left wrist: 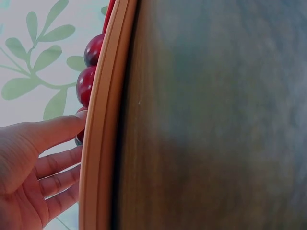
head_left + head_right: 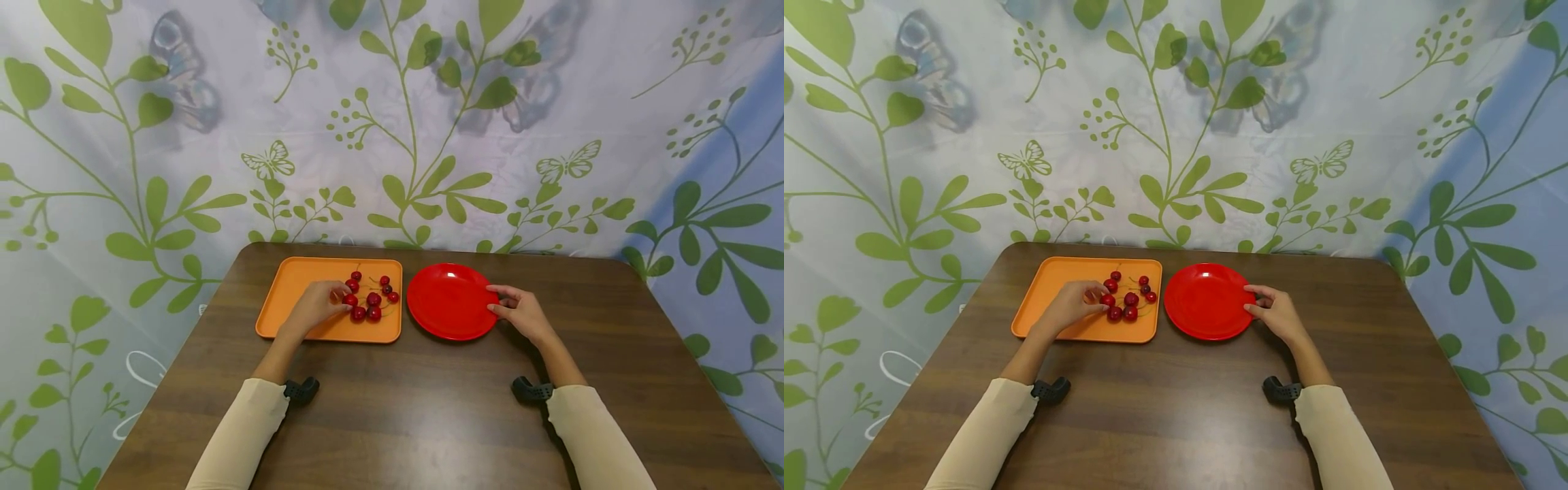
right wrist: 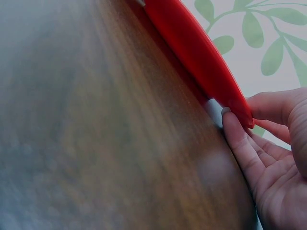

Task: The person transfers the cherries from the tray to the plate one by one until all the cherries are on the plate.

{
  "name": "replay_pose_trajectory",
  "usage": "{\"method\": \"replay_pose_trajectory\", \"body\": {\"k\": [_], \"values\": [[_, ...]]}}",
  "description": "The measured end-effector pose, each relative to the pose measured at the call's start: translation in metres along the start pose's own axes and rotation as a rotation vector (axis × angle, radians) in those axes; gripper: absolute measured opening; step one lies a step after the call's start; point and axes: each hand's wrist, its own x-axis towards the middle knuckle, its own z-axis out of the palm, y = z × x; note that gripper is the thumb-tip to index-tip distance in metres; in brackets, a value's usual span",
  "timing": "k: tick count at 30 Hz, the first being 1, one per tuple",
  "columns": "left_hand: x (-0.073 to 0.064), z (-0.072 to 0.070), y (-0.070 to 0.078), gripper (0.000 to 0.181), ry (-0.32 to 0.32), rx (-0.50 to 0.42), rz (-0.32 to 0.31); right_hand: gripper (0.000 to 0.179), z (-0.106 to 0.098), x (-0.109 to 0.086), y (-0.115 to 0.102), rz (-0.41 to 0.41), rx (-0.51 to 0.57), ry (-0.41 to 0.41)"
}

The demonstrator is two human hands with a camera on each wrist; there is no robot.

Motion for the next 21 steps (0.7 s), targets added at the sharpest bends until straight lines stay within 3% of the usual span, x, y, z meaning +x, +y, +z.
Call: {"method": "replay_pose_trajectory", "body": {"k": [21], "values": [[-0.0009, 0.0013, 0.0034, 0.029, -0.020, -0.002, -0.021, 0.047, 0.0000, 0.0008, 0.0026, 0.013, 0.013, 0.000]]}}
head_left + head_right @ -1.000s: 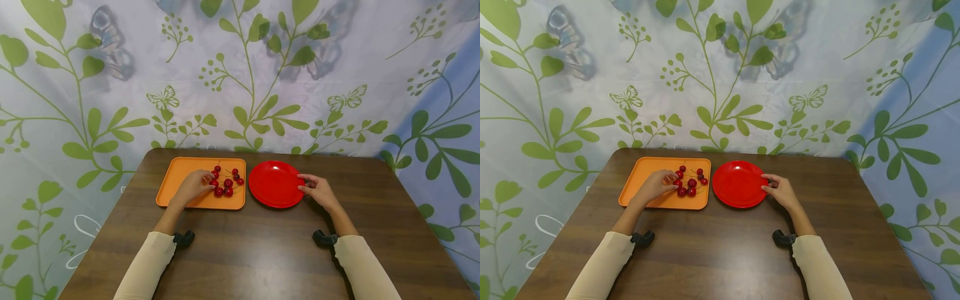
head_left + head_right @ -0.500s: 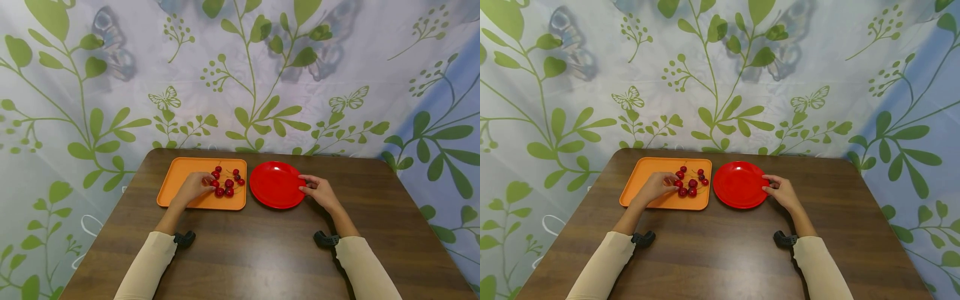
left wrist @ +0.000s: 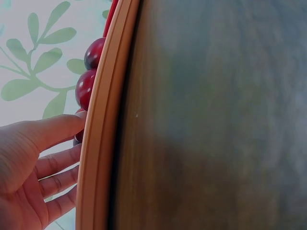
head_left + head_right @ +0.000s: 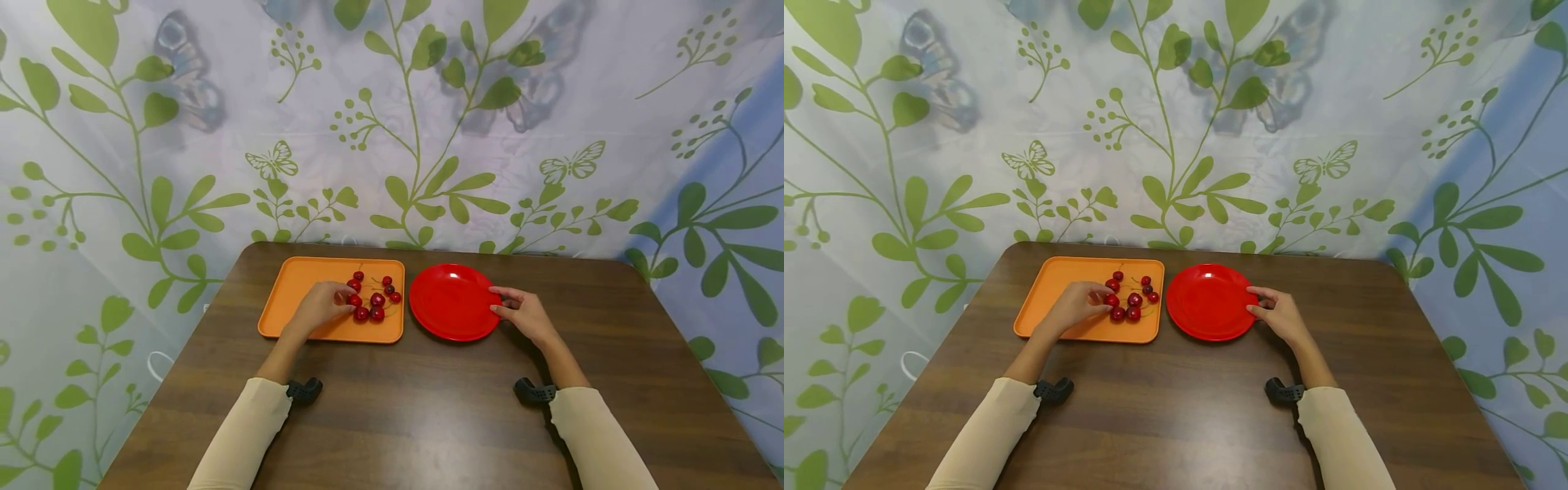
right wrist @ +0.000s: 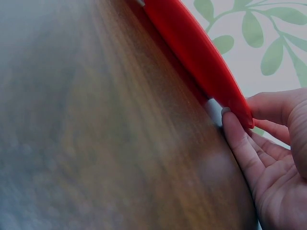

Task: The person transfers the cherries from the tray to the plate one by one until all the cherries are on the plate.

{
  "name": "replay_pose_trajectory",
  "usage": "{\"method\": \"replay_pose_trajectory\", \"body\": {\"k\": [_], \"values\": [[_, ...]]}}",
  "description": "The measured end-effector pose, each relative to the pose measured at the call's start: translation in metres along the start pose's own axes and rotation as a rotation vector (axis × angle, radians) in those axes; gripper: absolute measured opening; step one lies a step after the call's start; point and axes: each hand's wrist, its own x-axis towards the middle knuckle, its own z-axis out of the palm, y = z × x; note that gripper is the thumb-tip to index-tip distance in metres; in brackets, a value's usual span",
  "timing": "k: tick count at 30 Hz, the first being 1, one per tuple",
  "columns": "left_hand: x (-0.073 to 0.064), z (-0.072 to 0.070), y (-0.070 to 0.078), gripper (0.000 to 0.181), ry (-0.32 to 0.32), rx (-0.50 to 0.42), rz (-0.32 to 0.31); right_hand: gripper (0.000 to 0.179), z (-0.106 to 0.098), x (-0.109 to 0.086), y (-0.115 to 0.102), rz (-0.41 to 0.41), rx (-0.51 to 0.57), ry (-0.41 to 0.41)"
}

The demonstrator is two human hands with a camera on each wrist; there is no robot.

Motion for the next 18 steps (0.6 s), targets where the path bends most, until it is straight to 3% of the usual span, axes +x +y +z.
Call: {"method": "replay_pose_trajectory", "body": {"k": [11, 18], "values": [[0.0000, 0.0011, 0.0005, 0.027, 0.009, 0.005, -0.019, 0.047, -0.0003, -0.0009, -0.0010, 0.005, -0.014, 0.009], [-0.0020, -0.0030, -0.0039, 0.028, 0.053, -0.017, -0.010, 0.048, -0.0013, -0.0006, -0.0003, 0.012, -0.012, -0.004]]}}
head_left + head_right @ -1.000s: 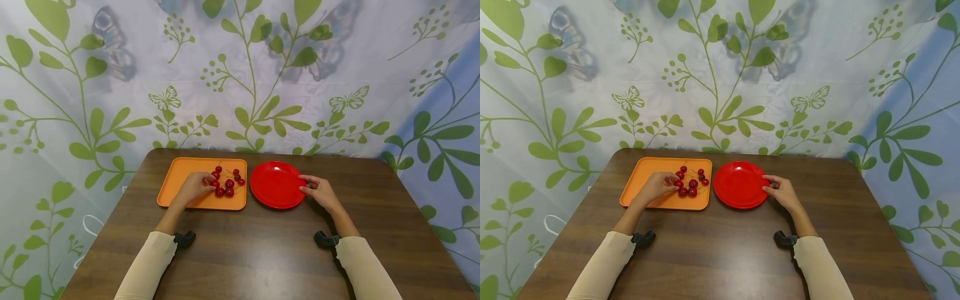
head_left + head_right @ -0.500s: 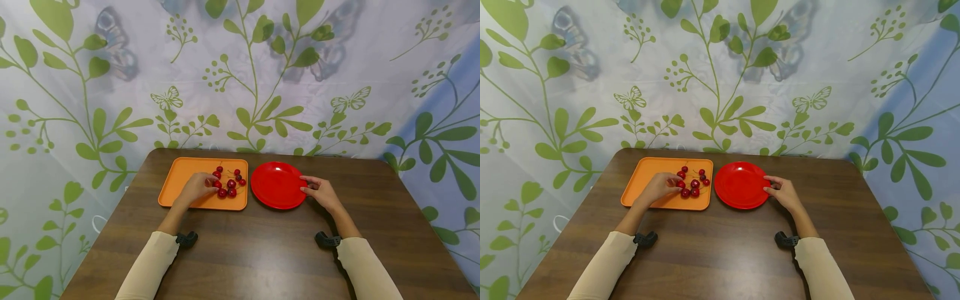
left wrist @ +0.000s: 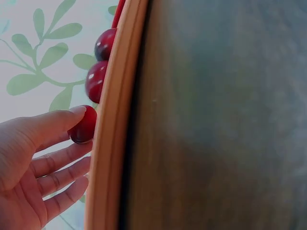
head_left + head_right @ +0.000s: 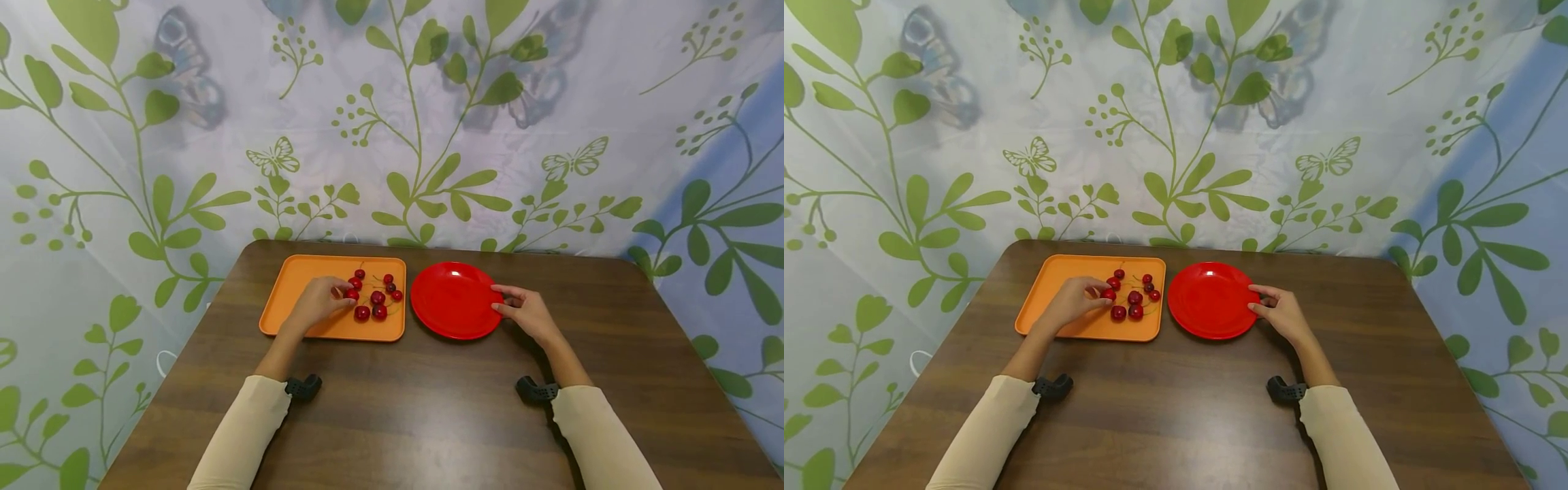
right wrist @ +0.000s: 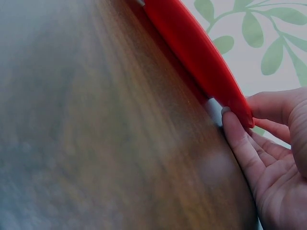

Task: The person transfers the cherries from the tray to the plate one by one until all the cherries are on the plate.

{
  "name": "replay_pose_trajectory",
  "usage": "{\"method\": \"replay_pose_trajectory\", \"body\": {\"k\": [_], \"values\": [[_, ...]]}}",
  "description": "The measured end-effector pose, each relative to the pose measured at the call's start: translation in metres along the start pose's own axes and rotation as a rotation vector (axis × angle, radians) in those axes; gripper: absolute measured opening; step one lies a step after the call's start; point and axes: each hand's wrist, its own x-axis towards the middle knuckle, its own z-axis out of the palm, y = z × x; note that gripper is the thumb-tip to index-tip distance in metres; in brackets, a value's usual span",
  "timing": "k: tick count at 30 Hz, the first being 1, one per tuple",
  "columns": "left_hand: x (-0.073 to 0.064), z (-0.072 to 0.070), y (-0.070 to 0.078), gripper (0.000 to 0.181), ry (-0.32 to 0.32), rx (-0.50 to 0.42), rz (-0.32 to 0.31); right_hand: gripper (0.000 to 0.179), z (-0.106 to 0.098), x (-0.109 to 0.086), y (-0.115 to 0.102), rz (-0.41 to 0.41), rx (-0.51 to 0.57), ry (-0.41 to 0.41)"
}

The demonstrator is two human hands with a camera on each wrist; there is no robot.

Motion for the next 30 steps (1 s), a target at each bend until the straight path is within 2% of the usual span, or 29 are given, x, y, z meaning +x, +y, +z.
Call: {"method": "replay_pose_trajectory", "body": {"k": [9, 16, 23, 30], "values": [[-0.002, -0.010, 0.004, 0.030, 0.025, -0.055, 0.022, 0.045, 0.001, -0.001, -0.004, -0.020, -0.049, 0.013], [-0.003, -0.013, 0.010, 0.030, 0.047, -0.099, 0.043, 0.047, 0.000, -0.001, -0.004, -0.020, -0.048, 0.001], [-0.003, -0.015, 0.022, 0.027, 0.043, -0.164, 0.040, 0.049, 0.000, 0.000, -0.003, -0.026, -0.030, -0.011], [0.001, -0.015, 0.038, 0.032, 0.031, -0.197, 0.084, 0.048, -0.001, -0.001, -0.001, -0.020, -0.008, -0.009]]}}
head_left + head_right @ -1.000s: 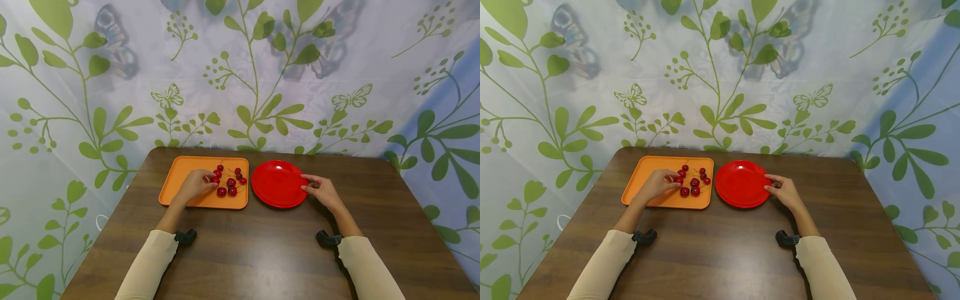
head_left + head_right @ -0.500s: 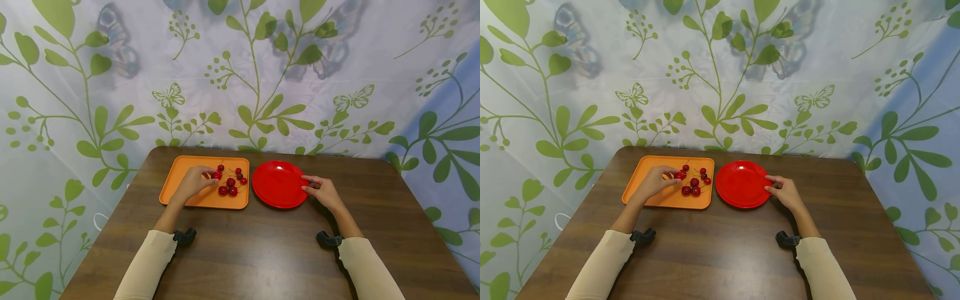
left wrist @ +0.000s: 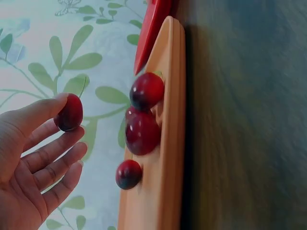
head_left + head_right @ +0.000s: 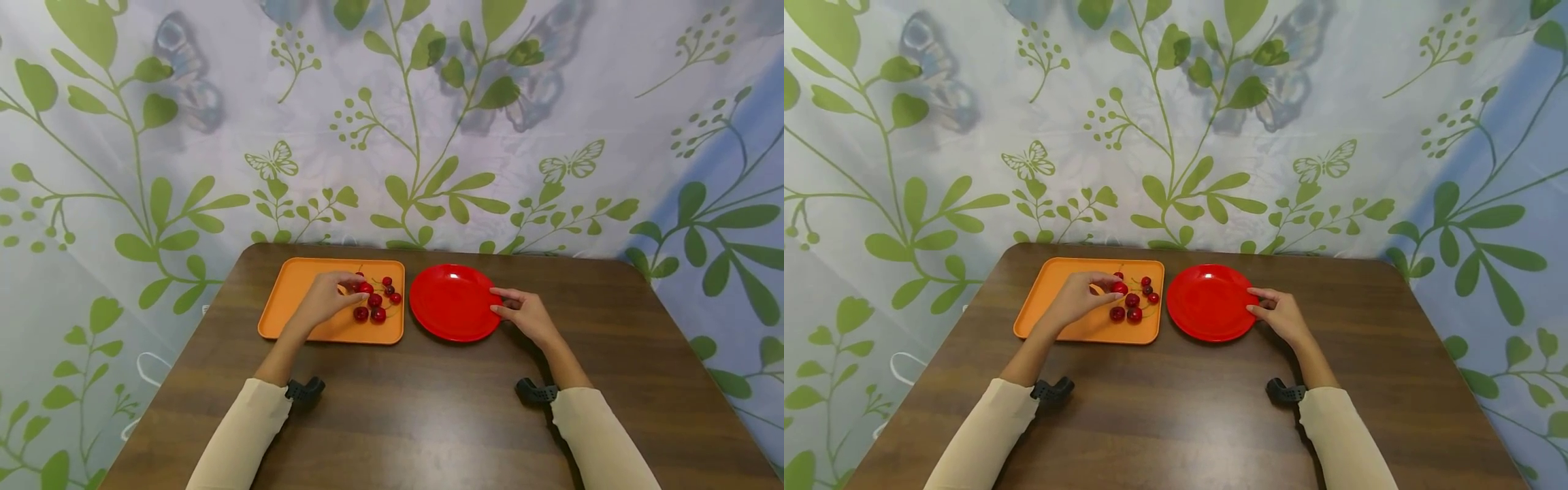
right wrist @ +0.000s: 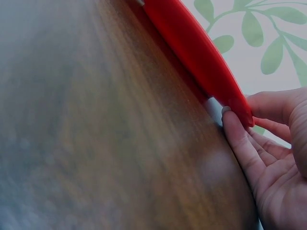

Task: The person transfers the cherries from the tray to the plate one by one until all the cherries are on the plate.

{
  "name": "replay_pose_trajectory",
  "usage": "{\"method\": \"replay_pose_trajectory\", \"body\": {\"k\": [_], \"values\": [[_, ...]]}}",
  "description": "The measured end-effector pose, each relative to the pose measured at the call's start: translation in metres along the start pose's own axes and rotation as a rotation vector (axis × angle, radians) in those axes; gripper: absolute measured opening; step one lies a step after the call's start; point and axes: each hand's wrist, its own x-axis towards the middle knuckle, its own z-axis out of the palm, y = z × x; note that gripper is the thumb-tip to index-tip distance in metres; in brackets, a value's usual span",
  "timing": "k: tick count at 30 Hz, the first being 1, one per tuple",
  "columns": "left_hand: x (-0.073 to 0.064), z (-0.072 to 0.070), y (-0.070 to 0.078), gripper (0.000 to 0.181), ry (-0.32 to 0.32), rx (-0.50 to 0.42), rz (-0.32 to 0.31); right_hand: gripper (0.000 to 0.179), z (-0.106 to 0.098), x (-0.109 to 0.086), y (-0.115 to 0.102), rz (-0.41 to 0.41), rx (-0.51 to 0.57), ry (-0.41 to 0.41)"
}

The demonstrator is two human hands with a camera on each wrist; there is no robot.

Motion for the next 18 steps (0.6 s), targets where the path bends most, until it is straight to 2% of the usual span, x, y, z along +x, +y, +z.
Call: {"method": "replay_pose_trajectory", "body": {"k": [4, 12, 18], "values": [[0.006, 0.002, 0.007, 0.032, 0.000, 0.004, 0.034, 0.048, 0.000, -0.001, -0.002, 0.008, 0.008, -0.005], [0.017, 0.014, 0.016, 0.035, -0.012, 0.020, 0.063, 0.046, 0.002, -0.011, -0.023, 0.018, -0.003, -0.037], [0.028, 0.025, 0.024, 0.034, -0.011, 0.058, 0.059, 0.048, 0.000, -0.005, -0.007, 0.015, 0.017, -0.017]]}}
